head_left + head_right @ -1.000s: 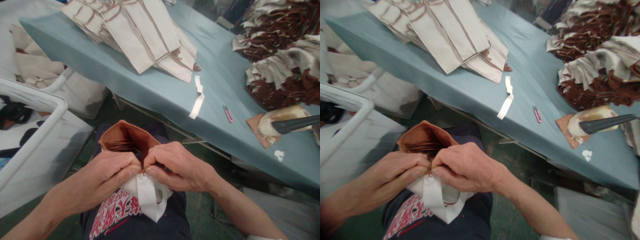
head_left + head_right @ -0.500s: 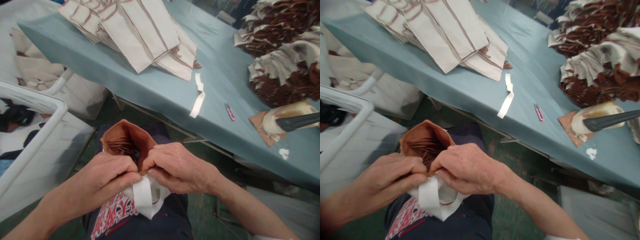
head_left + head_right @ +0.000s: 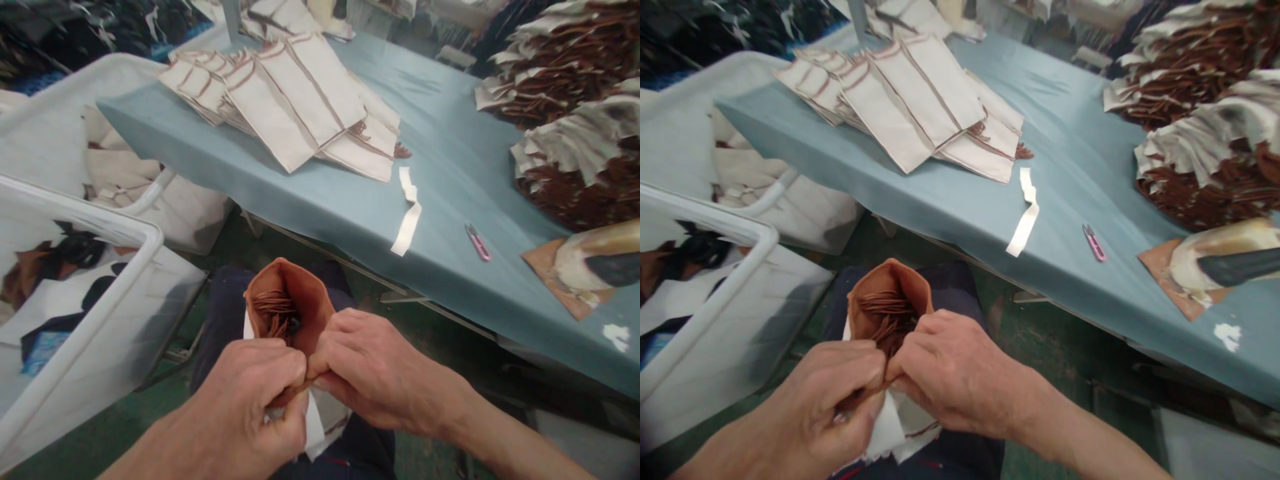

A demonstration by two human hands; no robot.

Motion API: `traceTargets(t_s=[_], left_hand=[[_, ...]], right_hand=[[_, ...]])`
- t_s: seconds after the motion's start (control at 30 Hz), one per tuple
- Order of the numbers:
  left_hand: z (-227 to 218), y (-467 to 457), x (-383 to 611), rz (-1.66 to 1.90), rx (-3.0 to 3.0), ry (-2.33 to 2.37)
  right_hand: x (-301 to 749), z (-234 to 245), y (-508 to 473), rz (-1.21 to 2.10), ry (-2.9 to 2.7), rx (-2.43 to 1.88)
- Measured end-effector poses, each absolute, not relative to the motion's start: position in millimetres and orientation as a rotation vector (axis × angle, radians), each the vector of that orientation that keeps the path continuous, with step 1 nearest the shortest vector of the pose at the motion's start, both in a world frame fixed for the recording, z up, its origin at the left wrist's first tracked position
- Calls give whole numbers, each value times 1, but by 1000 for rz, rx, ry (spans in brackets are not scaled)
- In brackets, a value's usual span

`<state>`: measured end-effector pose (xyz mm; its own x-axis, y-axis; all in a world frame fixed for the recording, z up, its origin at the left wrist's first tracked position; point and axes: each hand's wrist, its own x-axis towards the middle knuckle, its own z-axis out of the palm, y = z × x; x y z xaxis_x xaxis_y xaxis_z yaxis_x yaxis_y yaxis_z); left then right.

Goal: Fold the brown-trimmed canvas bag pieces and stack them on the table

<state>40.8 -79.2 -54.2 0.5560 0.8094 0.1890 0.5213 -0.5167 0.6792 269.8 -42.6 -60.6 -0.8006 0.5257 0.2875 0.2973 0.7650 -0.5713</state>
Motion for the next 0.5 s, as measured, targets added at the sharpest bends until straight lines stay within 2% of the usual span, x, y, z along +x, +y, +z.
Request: traceTargets(t_s=[0.2,0.37,0.5], left_hand=[[-77,-111,52,577,2085,1003],[-115,-138,61,630,2078,817],[-127,-144,71,658,2048,788]], right_hand=[[276,-61,-72,653,-2500,-687],[286,-59,-87,920,-2412,-759],[294,-66,-74,1154,-2162,-810]])
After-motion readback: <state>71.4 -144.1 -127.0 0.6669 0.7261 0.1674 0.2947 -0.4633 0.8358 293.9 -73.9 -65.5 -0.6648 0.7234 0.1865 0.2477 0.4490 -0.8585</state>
